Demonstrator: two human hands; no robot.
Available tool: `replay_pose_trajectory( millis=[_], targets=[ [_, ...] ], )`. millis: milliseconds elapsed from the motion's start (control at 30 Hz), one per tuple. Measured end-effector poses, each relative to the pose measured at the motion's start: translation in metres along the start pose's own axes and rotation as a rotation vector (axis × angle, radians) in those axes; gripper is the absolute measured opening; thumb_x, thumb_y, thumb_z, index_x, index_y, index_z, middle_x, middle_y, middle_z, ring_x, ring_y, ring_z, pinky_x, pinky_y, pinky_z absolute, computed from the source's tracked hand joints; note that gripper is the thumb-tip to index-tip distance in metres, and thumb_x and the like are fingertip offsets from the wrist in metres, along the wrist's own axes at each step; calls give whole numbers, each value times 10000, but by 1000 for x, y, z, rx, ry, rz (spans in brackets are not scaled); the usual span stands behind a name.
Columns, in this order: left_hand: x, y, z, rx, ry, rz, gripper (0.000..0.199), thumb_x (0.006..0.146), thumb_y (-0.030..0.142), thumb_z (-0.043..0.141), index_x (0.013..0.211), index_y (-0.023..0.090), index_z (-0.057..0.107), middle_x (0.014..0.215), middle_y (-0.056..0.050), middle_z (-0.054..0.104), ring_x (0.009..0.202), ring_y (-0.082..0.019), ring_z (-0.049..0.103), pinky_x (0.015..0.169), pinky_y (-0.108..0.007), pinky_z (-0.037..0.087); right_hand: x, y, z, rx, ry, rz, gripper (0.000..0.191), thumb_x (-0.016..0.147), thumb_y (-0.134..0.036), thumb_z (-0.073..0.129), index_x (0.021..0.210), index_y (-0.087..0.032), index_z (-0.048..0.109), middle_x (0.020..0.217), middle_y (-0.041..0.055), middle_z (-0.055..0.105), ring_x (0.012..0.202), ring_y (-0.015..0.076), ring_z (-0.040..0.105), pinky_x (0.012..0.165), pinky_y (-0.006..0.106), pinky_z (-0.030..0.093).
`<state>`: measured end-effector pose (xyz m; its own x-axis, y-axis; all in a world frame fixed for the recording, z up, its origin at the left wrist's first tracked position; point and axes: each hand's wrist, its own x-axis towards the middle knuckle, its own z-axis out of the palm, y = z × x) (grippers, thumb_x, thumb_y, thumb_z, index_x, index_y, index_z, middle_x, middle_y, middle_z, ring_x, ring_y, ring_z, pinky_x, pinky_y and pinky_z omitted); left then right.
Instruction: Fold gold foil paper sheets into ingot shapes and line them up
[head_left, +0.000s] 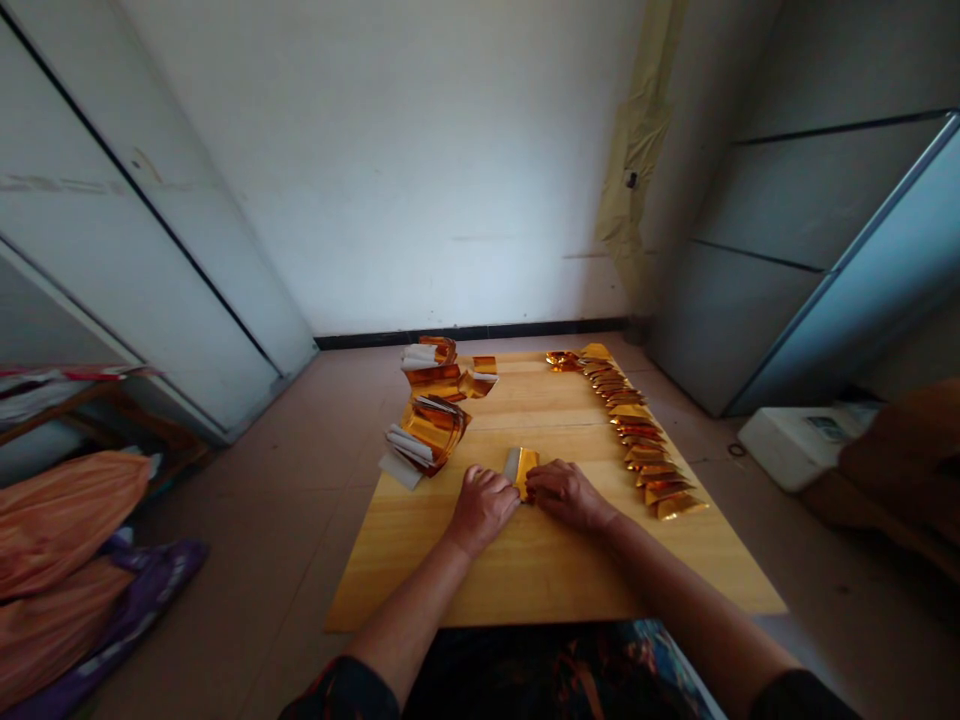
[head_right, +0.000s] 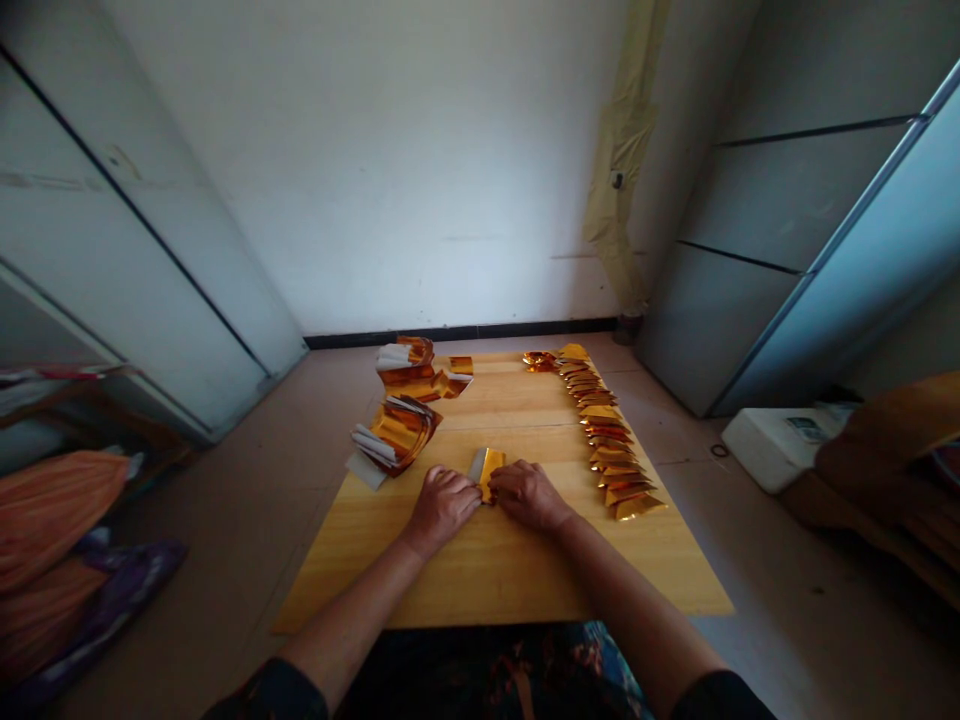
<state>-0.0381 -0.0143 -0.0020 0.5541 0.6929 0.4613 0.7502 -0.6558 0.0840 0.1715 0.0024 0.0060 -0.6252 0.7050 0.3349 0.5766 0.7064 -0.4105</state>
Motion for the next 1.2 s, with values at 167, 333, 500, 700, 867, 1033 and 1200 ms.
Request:
replay_pose_trajectory(
  millis=[167, 333, 500, 700, 867, 1033, 1200],
  targets=[
    [0, 0, 0, 5, 29, -24, 233, 908, 266, 482, 744, 239, 645, 709, 13, 610, 776, -136, 519, 898, -376, 280, 2, -1, -1, -46, -39, 6, 222, 900, -259, 481, 1024, -263, 666, 1095, 56, 651, 920, 171, 563, 778, 292, 383],
    [0, 1, 1, 11, 37, -38, 236, 903, 248, 486, 729, 239, 645, 687, 17, 604, 755, -130, 521, 927, -388, 277, 2, -3, 0, -122, -47, 1, 240, 928, -328, 453, 998, -276, 676, 1103, 51, 644, 918, 174, 542, 781, 302, 364],
    [0, 1, 0, -3, 38, -51, 197, 887, 228, 515, 742, 235, 647, 702, 17, 620, 759, -129, 527, 937, -393, 280, -1, -3, 0, -224, -90, -18, 258, 938, -332, 428, 1037, -291, 662, 1125, 53, 630, 915, 176, 526, 771, 303, 350],
    [1, 2, 0, -5, 49, -68, 209, 884, 222, 511, 714, 220, 632, 695, 16, 628, 748, -130, 531, 965, -418, 276, -3, -7, -3, -270, -106, -39, 265, 927, -335, 449, 1126, -301, 620, 1168, 58, 604, 947, 185, 507, 781, 308, 338],
    [-1, 4, -1, -24, 29, -90, 192, 881, 227, 507, 740, 225, 637, 729, 18, 649, 776, -136, 554, 994, -453, 262, 0, -5, 1, -231, -60, -19, 221, 921, -329, 473, 1020, -292, 667, 1104, 53, 629, 905, 172, 514, 750, 295, 339],
    [-10, 5, -10, -123, -8, -73, 195, 857, 173, 496, 927, 266, 653, 980, -14, 684, 922, -156, 574, 1058, -509, 182, 5, -5, 5, -128, -31, 25, 194, 909, -297, 498, 907, -254, 686, 1023, 48, 652, 892, 172, 527, 756, 294, 345],
    [-17, 1, -18, -134, -89, -34, 258, 818, 141, 511, 971, 293, 652, 1109, -11, 661, 1026, -171, 559, 1070, -525, 160, 12, -9, 9, -97, -27, 136, 162, 886, -274, 523, 835, -222, 668, 941, 40, 645, 880, 168, 526, 759, 286, 347]
  ],
)
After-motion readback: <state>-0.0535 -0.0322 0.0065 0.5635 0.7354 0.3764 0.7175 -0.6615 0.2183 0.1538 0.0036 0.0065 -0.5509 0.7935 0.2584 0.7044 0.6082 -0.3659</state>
